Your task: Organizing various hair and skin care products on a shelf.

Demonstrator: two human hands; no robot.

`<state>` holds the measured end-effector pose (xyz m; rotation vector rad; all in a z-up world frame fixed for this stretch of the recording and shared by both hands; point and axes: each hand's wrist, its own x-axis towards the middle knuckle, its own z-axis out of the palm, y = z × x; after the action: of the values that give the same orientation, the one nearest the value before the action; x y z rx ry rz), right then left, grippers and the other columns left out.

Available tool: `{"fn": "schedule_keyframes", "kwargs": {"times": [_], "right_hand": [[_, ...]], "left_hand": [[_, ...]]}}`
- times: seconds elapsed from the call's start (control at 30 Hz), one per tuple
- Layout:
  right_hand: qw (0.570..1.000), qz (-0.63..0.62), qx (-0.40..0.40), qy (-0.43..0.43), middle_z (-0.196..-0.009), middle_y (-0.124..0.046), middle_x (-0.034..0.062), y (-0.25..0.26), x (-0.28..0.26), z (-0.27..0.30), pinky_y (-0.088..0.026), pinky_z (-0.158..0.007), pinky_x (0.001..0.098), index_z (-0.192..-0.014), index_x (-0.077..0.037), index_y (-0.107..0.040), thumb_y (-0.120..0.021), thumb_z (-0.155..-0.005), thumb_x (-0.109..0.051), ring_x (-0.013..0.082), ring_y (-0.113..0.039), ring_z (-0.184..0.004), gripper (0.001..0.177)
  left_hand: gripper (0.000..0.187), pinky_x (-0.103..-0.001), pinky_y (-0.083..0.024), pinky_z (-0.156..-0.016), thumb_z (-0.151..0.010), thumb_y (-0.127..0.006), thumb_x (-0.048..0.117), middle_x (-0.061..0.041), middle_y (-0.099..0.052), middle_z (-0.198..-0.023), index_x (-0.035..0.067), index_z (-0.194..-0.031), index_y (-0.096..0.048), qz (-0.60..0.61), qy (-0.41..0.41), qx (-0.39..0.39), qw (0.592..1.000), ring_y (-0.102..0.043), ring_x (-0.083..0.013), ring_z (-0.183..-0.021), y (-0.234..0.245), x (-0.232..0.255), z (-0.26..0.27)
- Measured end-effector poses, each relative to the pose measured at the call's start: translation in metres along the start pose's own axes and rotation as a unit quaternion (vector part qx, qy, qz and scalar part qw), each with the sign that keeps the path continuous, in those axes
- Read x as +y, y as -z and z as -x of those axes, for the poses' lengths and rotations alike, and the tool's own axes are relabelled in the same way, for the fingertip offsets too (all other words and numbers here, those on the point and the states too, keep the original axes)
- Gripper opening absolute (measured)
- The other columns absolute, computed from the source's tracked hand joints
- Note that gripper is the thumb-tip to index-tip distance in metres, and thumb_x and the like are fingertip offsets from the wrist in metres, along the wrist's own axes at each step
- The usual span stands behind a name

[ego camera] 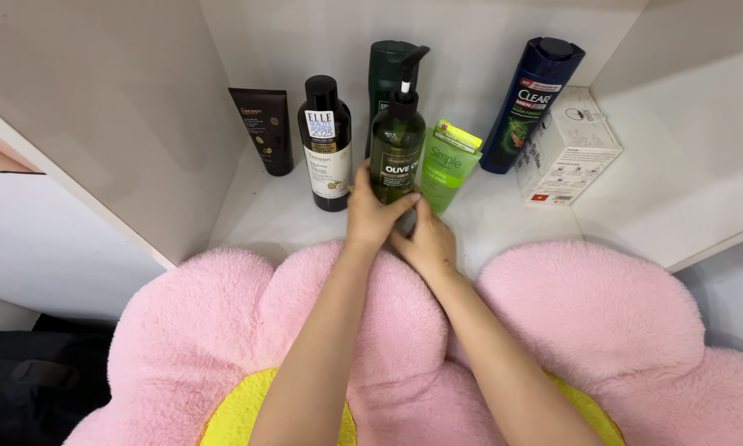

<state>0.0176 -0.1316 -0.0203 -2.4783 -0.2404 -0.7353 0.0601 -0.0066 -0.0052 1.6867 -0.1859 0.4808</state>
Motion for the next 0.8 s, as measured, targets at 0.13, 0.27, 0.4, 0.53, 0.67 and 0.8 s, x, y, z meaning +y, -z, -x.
{"fn": "schedule_keyframes", "kwargs": {"times": [0.13, 0.27, 0.4, 0.53, 0.67, 0.8], "right_hand": [[0.989, -0.081, -0.076, -0.1, -0.105, -0.073, 0.0155, 0.025, 0.004, 0.004, -0.059, -0.075, 0.0406, -0.153, -0.009, -0.04, -0.08, -0.079, -0.032, 0.0298, -0.074, -0.081, 0.087], [0.965, -0.201, -0.167, -0.003, -0.147, -0.046, 0.0168, 0.127, 0.008, -0.008, -0.056, -0.086, 0.039, -0.154, -0.003, -0.019, -0.091, -0.07, -0.026, 0.0271, -0.056, -0.124, 0.113], [0.894, -0.41, -0.18, 0.016, -0.157, -0.041, 0.0114, 0.212, 0.022, -0.012, -0.059, -0.088, 0.0347, -0.16, -0.013, 0.0, -0.087, -0.079, -0.033, 0.0198, -0.05, -0.137, 0.12], [0.943, -0.326, 0.043, 0.05, -0.15, -0.053, 0.015, 0.234, 0.053, -0.03, -0.05, -0.118, 0.036, -0.161, -0.002, -0.03, -0.091, -0.087, -0.024, 0.0237, -0.057, -0.14, 0.098], [0.969, -0.203, 0.131, -0.053, -0.129, -0.067, 0.0138, 0.222, 0.103, -0.03, -0.054, -0.105, 0.0352, -0.14, 0.0, -0.051, -0.095, -0.077, -0.025, 0.0222, -0.066, -0.12, 0.081], [0.975, -0.139, 0.167, -0.046, -0.13, -0.066, 0.0169, 0.21, 0.137, -0.014, -0.052, -0.105, 0.037, -0.142, 0.002, -0.048, -0.096, -0.075, -0.03, 0.0252, -0.065, -0.122, 0.088]], "left_hand": [[0.091, -0.04, -0.057, -0.093, -0.066, -0.094, 0.036, -0.017, -0.074, -0.12, 0.004, -0.14, -0.051, -0.063, -0.001, 0.003, 0.998, -0.073, -0.0306, -0.109, 0.011, 0.055, 0.023], [0.093, -0.042, -0.058, -0.091, -0.065, -0.096, 0.04, -0.017, -0.074, -0.117, 0.006, -0.139, -0.052, -0.077, -0.102, 0.003, 0.992, -0.073, -0.0326, -0.107, -0.003, 0.108, 0.033], [0.096, -0.041, -0.059, -0.094, -0.068, -0.092, 0.039, -0.016, -0.073, -0.124, 0.008, -0.149, -0.048, 0.012, -0.107, -0.061, 0.992, -0.073, -0.0308, -0.113, -0.062, 0.134, 0.044], [0.1, -0.045, -0.055, -0.089, -0.06, -0.095, 0.033, -0.018, -0.069, -0.128, 0.01, -0.145, -0.046, -0.042, -0.162, -0.118, 0.979, -0.067, -0.0364, -0.115, -0.138, 0.14, 0.045], [0.099, -0.046, -0.055, -0.089, -0.06, -0.093, 0.029, -0.019, -0.068, -0.122, 0.01, -0.143, -0.042, -0.035, -0.028, -0.204, 0.978, -0.067, -0.0368, -0.11, -0.204, 0.109, 0.045], [0.099, -0.047, -0.055, -0.089, -0.061, -0.092, 0.029, -0.02, -0.067, -0.121, 0.014, -0.145, -0.041, -0.115, 0.041, -0.228, 0.966, -0.067, -0.0382, -0.108, -0.219, 0.105, 0.055]]}}
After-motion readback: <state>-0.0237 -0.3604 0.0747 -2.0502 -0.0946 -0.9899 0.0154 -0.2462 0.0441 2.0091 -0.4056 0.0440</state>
